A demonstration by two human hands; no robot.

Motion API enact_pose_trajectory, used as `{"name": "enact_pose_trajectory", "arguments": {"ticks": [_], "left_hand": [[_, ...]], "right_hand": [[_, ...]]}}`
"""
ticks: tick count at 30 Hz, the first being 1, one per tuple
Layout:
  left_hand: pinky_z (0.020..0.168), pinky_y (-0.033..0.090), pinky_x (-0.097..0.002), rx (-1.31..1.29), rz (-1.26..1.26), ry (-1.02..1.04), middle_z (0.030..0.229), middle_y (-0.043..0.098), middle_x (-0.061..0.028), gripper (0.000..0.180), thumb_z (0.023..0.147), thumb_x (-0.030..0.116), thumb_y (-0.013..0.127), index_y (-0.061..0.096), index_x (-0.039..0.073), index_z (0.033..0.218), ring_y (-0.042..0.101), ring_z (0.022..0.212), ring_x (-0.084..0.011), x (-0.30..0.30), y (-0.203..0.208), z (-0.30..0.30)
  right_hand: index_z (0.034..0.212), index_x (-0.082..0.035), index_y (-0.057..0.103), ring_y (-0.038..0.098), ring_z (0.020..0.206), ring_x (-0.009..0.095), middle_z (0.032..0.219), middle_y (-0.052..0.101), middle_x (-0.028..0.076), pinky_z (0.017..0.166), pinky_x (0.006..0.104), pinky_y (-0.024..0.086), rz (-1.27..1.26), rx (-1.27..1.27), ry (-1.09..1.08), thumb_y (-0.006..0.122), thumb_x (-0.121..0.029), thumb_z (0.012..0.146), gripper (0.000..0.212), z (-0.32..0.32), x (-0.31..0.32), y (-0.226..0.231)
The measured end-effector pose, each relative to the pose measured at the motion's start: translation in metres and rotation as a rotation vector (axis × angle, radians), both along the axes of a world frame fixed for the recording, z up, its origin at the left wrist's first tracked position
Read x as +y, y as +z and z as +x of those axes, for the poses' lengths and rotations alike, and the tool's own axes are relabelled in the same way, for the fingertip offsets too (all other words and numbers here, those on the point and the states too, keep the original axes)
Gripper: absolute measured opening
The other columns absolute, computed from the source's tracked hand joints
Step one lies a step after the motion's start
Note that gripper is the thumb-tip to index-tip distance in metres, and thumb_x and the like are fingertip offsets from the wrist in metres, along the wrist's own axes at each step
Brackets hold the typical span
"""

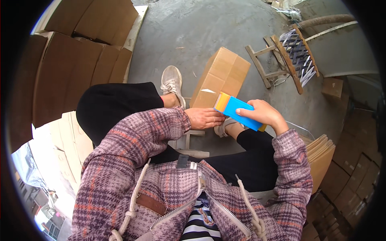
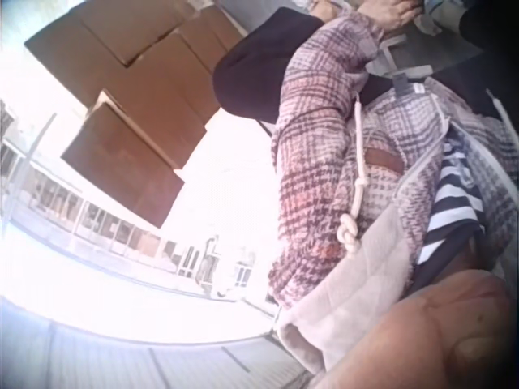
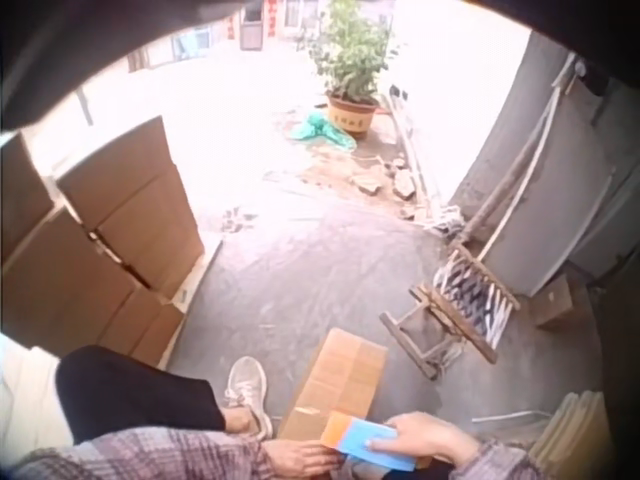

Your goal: Assembling and sealing cardboard boxes using a manual tape dispenser.

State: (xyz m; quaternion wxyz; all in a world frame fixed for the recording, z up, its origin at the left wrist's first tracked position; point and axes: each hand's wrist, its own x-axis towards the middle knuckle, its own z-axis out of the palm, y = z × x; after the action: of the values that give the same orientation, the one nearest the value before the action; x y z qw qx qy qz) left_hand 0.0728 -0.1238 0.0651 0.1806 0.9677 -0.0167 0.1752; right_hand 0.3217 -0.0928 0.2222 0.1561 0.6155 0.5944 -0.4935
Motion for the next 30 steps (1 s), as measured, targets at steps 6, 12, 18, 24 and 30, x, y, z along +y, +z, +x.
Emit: {"name": "enact_pose_trajectory", "arguments": {"ticks": [6, 12, 18, 24, 30], "left_hand": [[0.109, 0.030, -0.0390, 0.033, -0.022, -0.002, 0.141, 0.039, -0.0100, 0.046, 0.088, 0.014, 0.044, 0.041, 0.004, 0.133, 0.036, 0.131, -0.0244, -0.001, 0.001, -0.005], [0.109, 0.030, -0.0398, 0.012, -0.021, -0.026, 0.140, 0.039, -0.0109, 0.046, 0.087, 0.011, 0.046, 0.043, 0.003, 0.132, 0.037, 0.130, -0.0255, 0.002, 0.002, 0.000], [0.109, 0.029, -0.0440, 0.059, -0.212, 0.214, 0.140, 0.037, -0.0166, 0.064, 0.077, 0.022, 0.063, 0.040, -0.003, 0.132, 0.034, 0.132, -0.0299, 0.010, 0.025, -0.013], [0.113, 0.016, -0.0449, 0.262, -0.099, 0.226, 0.146, 0.028, -0.0185, 0.076, 0.083, 0.045, 0.048, 0.031, -0.005, 0.137, 0.026, 0.136, -0.0293, 0.029, 0.044, -0.014], [0.113, 0.015, -0.0424, 0.357, 0.083, 0.306, 0.147, 0.026, -0.0171, 0.069, 0.085, 0.036, 0.045, 0.029, -0.003, 0.139, 0.021, 0.139, -0.0288, 0.045, 0.035, 0.020]], "right_hand": [[0.090, 0.005, 0.064, 0.063, 0.071, 0.024, 0.079, 0.065, 0.018, 0.063, 0.0348, 0.048, -0.008, 0.059, -0.081, 0.060, -0.056, 0.076, 0.062, 0.020, -0.016, 0.012], [0.094, 0.005, 0.064, 0.064, 0.072, 0.024, 0.079, 0.065, 0.018, 0.065, 0.0347, 0.049, 0.000, 0.025, -0.071, 0.059, -0.057, 0.077, 0.065, 0.028, -0.017, -0.012], [0.092, 0.006, 0.066, 0.065, 0.076, 0.030, 0.083, 0.066, 0.021, 0.067, 0.0374, 0.050, -0.046, -0.063, 0.011, 0.057, -0.061, 0.076, 0.069, 0.034, -0.011, -0.025], [0.096, 0.004, 0.066, 0.065, 0.076, 0.030, 0.084, 0.066, 0.020, 0.069, 0.0376, 0.050, -0.067, -0.074, 0.024, 0.055, -0.060, 0.078, 0.068, 0.031, -0.011, -0.026], [0.093, 0.006, 0.066, 0.065, 0.076, 0.031, 0.085, 0.065, 0.023, 0.068, 0.0384, 0.050, -0.074, -0.012, 0.007, 0.054, -0.063, 0.076, 0.072, 0.036, -0.012, -0.029]]}}
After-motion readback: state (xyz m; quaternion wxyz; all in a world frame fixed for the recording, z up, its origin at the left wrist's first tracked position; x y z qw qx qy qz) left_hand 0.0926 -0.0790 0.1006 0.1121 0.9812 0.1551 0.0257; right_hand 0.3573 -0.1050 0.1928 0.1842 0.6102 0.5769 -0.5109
